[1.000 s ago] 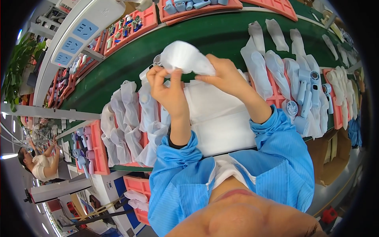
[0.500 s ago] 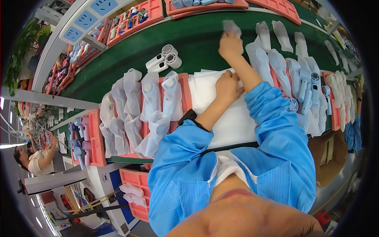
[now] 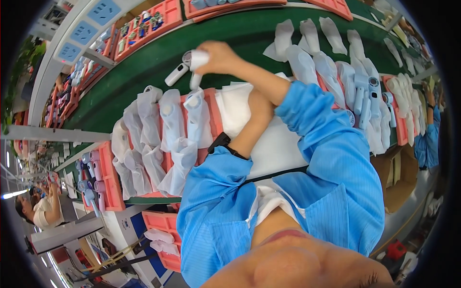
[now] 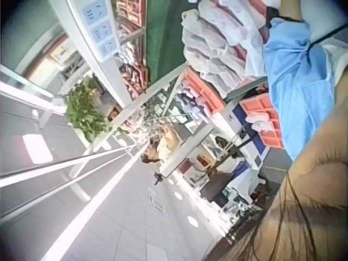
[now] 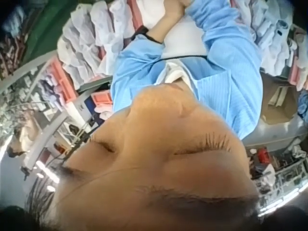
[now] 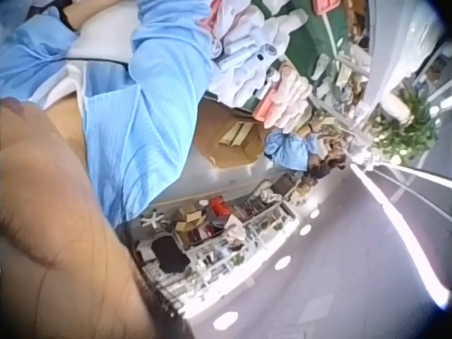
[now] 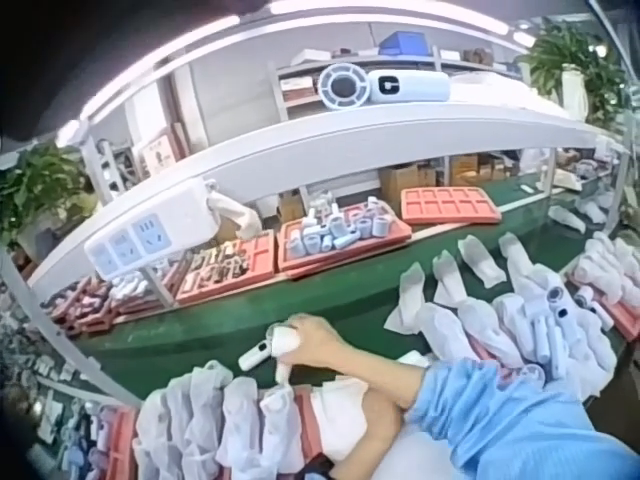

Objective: The person packages handheld fans by hand, picking up each fan, wrapping it in a white foam sheet, and placing it into a pink tray. They also move trays of fans and stacks of foam sheets across the work surface to continue the process.

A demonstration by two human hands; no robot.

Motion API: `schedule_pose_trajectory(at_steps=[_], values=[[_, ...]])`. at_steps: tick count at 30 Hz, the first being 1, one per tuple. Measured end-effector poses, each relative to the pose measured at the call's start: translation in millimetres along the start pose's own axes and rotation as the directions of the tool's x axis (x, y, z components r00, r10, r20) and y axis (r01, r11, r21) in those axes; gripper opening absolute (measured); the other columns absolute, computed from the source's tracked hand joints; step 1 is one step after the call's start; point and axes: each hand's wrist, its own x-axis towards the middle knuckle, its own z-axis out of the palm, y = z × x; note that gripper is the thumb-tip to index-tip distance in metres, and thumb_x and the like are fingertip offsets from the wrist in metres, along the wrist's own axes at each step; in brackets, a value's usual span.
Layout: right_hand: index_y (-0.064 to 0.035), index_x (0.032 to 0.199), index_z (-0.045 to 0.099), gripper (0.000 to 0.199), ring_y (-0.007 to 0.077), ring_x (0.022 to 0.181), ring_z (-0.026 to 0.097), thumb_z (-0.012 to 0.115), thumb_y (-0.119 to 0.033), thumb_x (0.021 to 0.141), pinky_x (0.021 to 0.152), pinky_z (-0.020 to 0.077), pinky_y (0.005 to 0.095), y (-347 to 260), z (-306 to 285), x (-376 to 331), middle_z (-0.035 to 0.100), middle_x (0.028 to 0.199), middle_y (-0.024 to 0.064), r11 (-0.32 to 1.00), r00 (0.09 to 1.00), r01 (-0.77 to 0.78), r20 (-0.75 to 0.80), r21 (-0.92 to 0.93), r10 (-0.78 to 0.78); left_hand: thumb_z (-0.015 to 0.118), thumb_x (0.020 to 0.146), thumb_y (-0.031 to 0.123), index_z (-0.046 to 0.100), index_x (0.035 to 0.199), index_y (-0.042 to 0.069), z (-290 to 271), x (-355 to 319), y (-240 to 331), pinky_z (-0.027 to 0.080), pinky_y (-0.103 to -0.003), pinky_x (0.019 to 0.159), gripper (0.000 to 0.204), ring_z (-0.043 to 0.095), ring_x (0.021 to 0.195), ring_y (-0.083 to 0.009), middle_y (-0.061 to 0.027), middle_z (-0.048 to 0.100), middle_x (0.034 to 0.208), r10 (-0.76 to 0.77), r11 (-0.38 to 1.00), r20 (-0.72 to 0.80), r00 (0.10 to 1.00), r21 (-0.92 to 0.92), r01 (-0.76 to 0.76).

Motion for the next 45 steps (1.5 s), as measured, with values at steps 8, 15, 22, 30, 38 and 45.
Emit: schedule_pose_trajectory(at_steps=[8,15,22,30,38,45], values=[[-0.0034,0.102,0.059,0.049,0.0148,0.079,0.059,0.079,-0.017,0.060,0.070,0.0480,0.0277,-63,-190,-69,0.062,0.087,0.0072,0.984,0.883,-0.021,-0.458,0.178,0.102,0.078,0.065,0.020,0.064,0.079,0.006,-1,13,44,0.046,-0.039,0.066,0.024,0.056,0.077,-0.0296,-0.0101,0.056,0.078,0.093,0.992,0.063,0.994,0.084,-0.098],[-0.0048,0.111,0.057,0.059,0.0162,0.089,0.059,0.080,-0.025,0.061,0.077,0.0472,0.0277,-23,-211,-115,0.062,0.097,0.0068,0.972,0.910,-0.076,-0.384,0.223,0.159,0.075,0.072,0.012,0.066,0.078,0.005,-10,14,29,0.045,-0.029,0.065,0.013,0.057,0.073,-0.0203,-0.0072,0.060,0.078,-0.154,0.967,0.152,0.976,-0.182,0.180],[-0.0072,0.111,0.057,0.055,0.0149,0.091,0.056,0.078,-0.017,0.061,0.082,0.0436,0.0267,-25,-225,-133,0.058,0.099,0.0036,0.952,0.985,-0.024,-0.154,0.304,0.074,0.067,0.083,0.010,0.064,0.085,0.003,-67,29,38,0.044,-0.022,0.068,0.007,0.055,0.077,-0.0094,-0.0008,0.061,0.082,-0.295,0.681,0.031,0.955,-0.695,0.233],[-0.0062,0.117,0.057,0.062,0.0222,0.094,0.057,0.075,-0.009,0.059,0.080,0.0459,0.0294,-35,-130,-85,0.055,0.105,0.0071,0.923,0.944,0.331,-0.082,0.198,-0.321,0.061,0.090,0.010,0.060,0.097,0.001,-124,39,61,0.045,-0.024,0.073,0.011,0.056,0.079,-0.0100,-0.0024,0.062,0.087,-0.367,0.336,-0.139,0.920,-0.942,-0.008],[-0.0078,0.125,0.055,0.065,0.0282,0.094,0.056,0.073,-0.002,0.063,0.078,0.0484,0.0337,-43,-92,-83,0.051,0.109,0.0099,0.984,0.972,0.177,-0.153,-0.031,-0.179,0.064,0.083,0.004,0.060,0.102,0.003,-113,28,65,0.046,-0.027,0.071,0.020,0.059,0.075,-0.0186,-0.0074,0.063,0.083,-0.030,0.941,-0.450,0.893,-0.315,-0.127],[-0.0015,0.120,0.050,0.068,0.0304,0.099,0.055,0.077,-0.008,0.057,0.076,0.0502,0.0342,-33,-88,-82,0.052,0.108,0.0120,0.990,0.906,0.096,-0.402,-0.102,-0.129,0.067,0.075,0.001,0.060,0.108,0.005,-102,32,71,0.047,-0.031,0.069,0.034,0.059,0.081,-0.0268,-0.0144,0.058,0.097,0.252,0.967,-0.413,0.875,0.072,-0.245]])
